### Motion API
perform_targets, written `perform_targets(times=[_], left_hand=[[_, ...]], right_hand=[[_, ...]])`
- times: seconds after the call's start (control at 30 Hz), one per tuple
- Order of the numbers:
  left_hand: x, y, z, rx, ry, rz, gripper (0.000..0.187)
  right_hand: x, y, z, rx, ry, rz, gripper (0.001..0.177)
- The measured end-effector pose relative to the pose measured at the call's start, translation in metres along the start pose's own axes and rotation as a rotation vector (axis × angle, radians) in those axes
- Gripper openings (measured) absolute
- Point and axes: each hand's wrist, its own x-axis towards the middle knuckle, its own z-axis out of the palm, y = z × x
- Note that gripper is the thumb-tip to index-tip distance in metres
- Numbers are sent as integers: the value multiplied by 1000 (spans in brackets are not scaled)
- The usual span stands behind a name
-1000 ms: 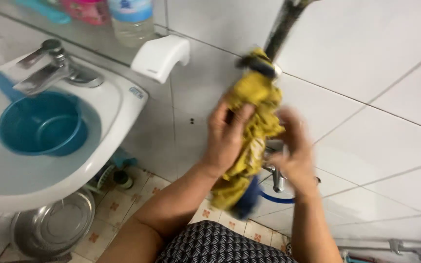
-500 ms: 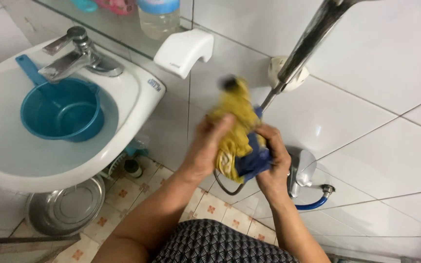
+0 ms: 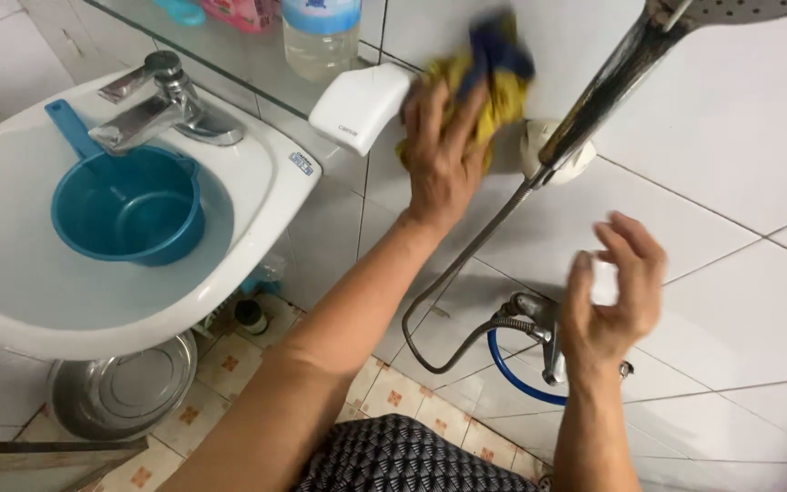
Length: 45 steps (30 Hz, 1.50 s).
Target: The person wipes the shower head, hose, and wall tiles using a yellow and blue cloth. They scrub the fixtures and surrounding tiles, then wipe the sink area and nearby wall sections.
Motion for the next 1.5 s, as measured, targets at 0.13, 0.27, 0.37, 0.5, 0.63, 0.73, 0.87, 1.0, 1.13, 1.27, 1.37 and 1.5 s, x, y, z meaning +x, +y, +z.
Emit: perform_targets(times=[0.13,0.27,0.37,0.5,0.63,0.73,0.87,1.0,1.13,1.27,1.37,1.5], left_hand=[[-60,-26,-2,71,-148,-11,60],[-36,-9,15,-21,-33,-5,47],[17,11,18,10,-41,27,47],[-27,-14,8,37,-33,58,45],[-31,-16,16,62,-32,8,43],[-1,-9,22,59,6,18,42],[-40,-32,11,78,-43,66,43],[-55,-32,2,100,-87,16,43],[-25,-14,23,54,41,-55,44],[-15,1,7,41,-4,-41,43],[-28,-17,-13,57,-145,61,38],[-61,-48,-16,86,-107,58,38]], right_hand=[[3,47,-21,-314,171,-208,24],[16,71,-40,-489,259,-329,30],[28,82,-46,-672,249,-317,32],[29,116,-47,-784,244,-313,33],[22,137,-42,-915,263,-424,40],[22,140,-37,-879,291,-433,42],[24,142,-37,-848,303,-427,35],[14,158,-40,-885,282,-384,45],[15,153,-40,-898,286,-391,43],[16,150,-35,-931,311,-459,41],[14,152,-28,-684,283,-249,35],[10,146,-37,-714,261,-441,36]])
